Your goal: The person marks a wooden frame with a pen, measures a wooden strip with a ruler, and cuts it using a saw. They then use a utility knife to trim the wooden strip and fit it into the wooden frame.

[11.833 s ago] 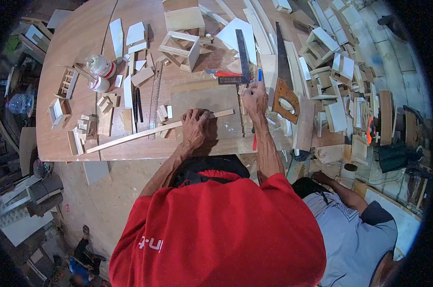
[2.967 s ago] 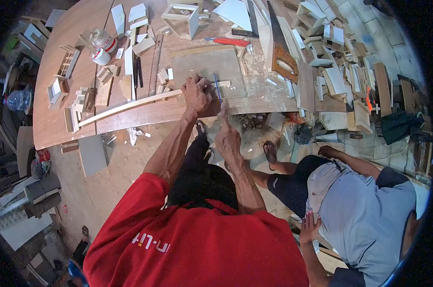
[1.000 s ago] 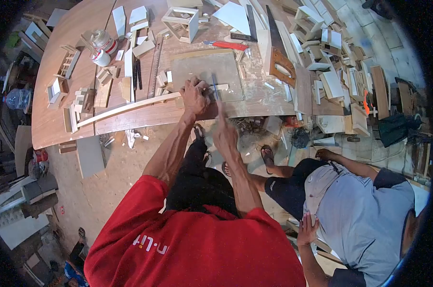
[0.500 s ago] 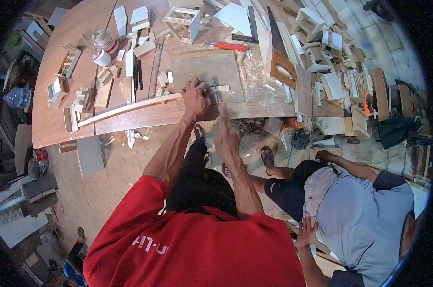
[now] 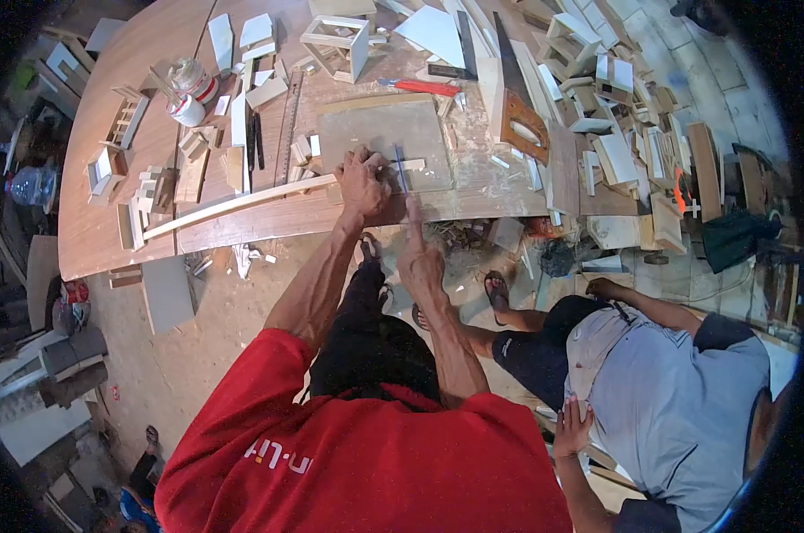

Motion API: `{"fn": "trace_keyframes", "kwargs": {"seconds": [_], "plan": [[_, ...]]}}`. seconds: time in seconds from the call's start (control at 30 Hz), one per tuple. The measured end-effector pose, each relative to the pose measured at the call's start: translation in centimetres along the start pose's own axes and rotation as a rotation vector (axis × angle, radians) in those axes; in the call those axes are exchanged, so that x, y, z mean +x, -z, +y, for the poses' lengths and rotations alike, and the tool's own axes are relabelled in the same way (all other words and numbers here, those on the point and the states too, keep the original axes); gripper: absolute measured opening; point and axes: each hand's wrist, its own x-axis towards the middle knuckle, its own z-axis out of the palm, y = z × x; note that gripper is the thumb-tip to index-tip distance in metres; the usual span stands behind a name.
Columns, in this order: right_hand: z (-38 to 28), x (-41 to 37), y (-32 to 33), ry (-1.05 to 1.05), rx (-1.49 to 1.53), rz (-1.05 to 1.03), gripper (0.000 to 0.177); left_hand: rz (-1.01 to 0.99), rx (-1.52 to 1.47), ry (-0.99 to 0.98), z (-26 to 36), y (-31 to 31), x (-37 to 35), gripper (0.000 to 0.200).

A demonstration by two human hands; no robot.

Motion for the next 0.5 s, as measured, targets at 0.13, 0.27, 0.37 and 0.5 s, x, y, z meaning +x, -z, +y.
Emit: {"fn": "trace_keyframes", "kwargs": {"seconds": [0.13, 0.27, 0.37, 0.5], "plan": [[0.1, 1.1, -0.2, 0.002, -0.017, 0.024, 0.075, -0.018, 0.027, 0.011, 0.2, -0.1, -0.2, 0.031], [-0.1, -1.4, 0.1, -0.108, 0.03, -0.037, 0.071, 0.02, -0.006, 0.003, -0.5, -0.8, 0.2, 0.031], [0.1, 1.0, 0.3, 0.042, -0.01, 0.029, 0.072, -0.012, 0.005, 0.005, -0.1, -0.2, -0.1, 0.029], [-0.2, -1.2, 0.3, 0.026, -0.004, 0.04, 0.073, -0.055, 0.028, 0.026, 0.3, 0.5, 0.0, 0.028]]}}
